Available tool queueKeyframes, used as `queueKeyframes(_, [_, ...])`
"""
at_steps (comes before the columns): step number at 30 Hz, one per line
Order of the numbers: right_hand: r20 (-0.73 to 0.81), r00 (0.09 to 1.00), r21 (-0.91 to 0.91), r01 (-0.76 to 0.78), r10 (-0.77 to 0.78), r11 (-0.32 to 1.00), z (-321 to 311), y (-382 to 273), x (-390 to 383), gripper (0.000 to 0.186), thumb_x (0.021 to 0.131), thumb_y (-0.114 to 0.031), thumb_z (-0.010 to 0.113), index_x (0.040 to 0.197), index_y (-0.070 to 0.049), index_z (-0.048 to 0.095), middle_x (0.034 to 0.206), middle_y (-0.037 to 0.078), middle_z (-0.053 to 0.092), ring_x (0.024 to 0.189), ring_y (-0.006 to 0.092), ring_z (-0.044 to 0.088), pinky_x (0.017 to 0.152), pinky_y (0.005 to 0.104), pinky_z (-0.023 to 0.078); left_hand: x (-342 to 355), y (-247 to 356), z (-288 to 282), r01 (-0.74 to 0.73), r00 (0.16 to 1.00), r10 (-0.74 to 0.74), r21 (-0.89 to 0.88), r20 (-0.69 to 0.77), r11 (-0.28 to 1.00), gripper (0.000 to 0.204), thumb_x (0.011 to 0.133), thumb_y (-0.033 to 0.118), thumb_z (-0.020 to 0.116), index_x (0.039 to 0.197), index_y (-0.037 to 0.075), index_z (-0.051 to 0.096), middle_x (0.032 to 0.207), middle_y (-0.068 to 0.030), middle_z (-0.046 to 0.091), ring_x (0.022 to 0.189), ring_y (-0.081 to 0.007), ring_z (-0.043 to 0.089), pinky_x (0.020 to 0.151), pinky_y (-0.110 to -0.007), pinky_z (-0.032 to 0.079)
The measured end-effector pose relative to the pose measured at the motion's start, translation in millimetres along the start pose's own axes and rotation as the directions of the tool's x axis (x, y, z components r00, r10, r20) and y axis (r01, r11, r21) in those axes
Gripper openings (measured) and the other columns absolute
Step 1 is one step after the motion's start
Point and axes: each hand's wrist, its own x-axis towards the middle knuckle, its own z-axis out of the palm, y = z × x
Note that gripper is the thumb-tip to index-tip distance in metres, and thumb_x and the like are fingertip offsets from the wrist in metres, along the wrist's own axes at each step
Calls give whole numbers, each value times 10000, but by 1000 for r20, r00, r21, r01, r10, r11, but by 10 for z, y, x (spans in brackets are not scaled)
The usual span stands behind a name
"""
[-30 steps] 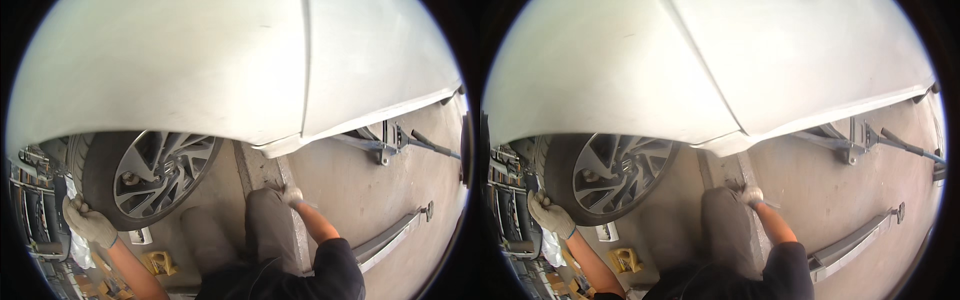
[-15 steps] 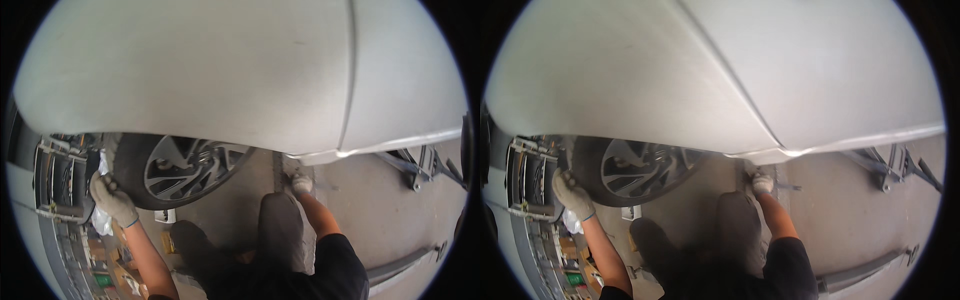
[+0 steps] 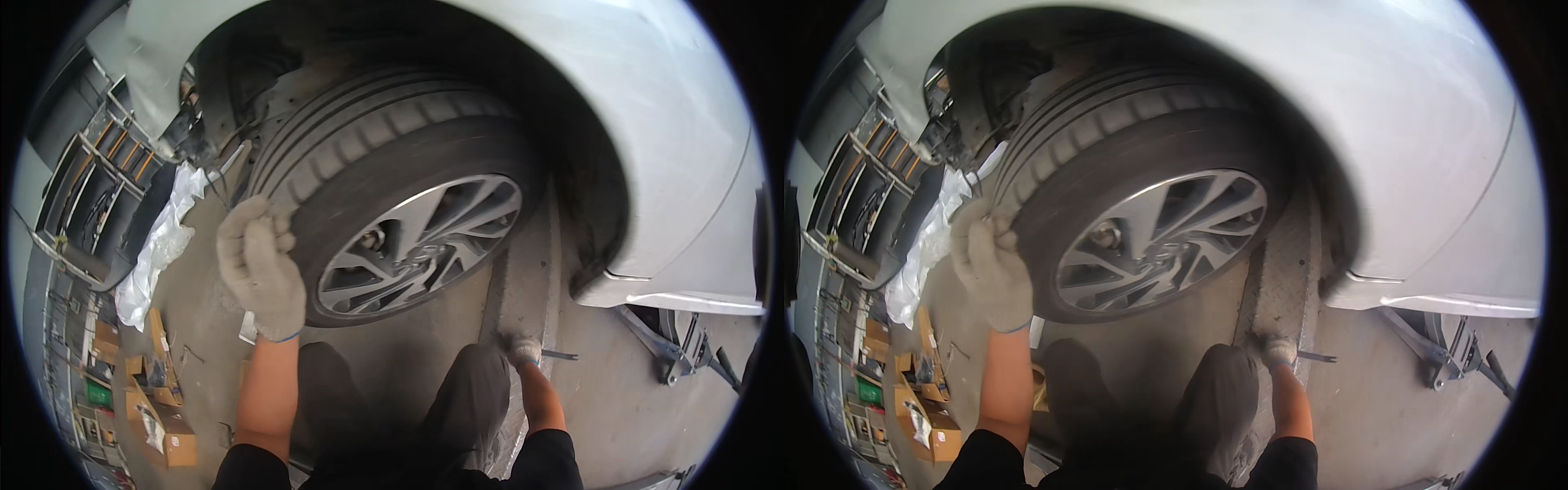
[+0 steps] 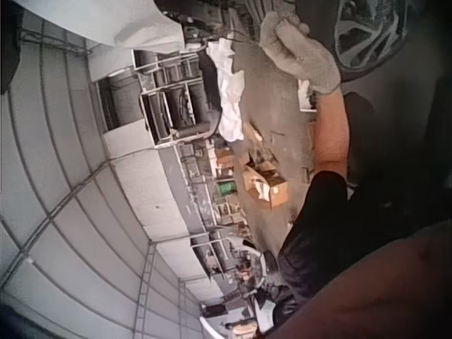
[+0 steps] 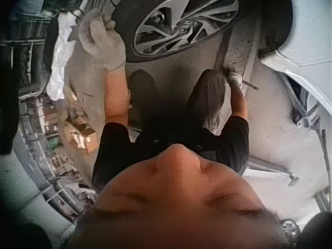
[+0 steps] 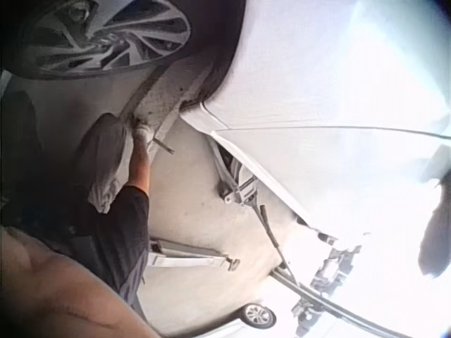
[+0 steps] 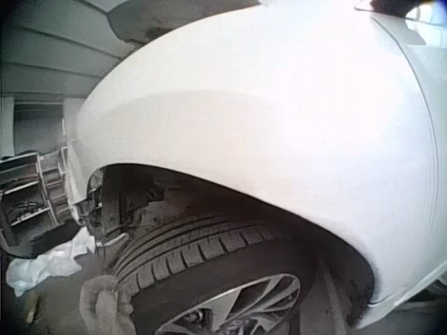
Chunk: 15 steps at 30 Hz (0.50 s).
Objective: The person kneels beside a white car and uses a flashlight and pliers to work on the wheel well area. They then use a wrench to tighten bolts on the wheel and undercarriage. The person opens the driver's door and removes a floor mat before continuing to work on the wheel area.
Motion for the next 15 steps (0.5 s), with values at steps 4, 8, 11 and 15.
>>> queueKeyframes(4, [150, 981, -96, -111, 125, 989, -264, -271, 41, 282, 848, -259, 601, 1054, -120, 736, 1078, 134, 720, 1042, 303, 681, 872, 425, 540, 42, -37, -140, -50, 986, 73, -149, 148, 988, 222, 934, -1, 477, 1112, 0, 609, 936, -99, 649, 749, -94, 565, 627, -211, 453])
queueKeyframes(8, [137, 946, -103, -281, 293, 954, -295, -434, -11, 299, 868, -215, 576, 1119, -152, 726, 1107, 131, 719, 1070, 291, 676, 877, 411, 537, 28, -87, -172, -91, 974, 127, -189, 188, 978, 223, 939, -17, 471, 1119, -2, 602, 961, -107, 643, 736, -90, 556, 610, -213, 457])
queueKeyframes(11, [151, 914, 15, -382, 376, 924, -282, -451, -37, 295, 869, -232, 567, 1101, -133, 720, 1118, 150, 710, 1062, 323, 672, 883, 420, 534, 8, -37, -119, -28, 980, 51, -123, 192, 992, 226, 937, 49, 497, 1127, -1, 607, 967, -88, 642, 803, -117, 597, 646, -212, 459])
queueKeyframes(15, [27, 951, 57, -310, 309, 949, -201, -301, -27, 316, 819, -329, 617, 1013, -104, 724, 1017, 157, 724, 969, 356, 691, 846, 456, 547, 24, -90, -81, -98, 967, 122, -114, 226, 989, 231, 931, 71, 515, 1129, 0, 610, 967, -75, 650, 813, -123, 613, 653, -221, 465])
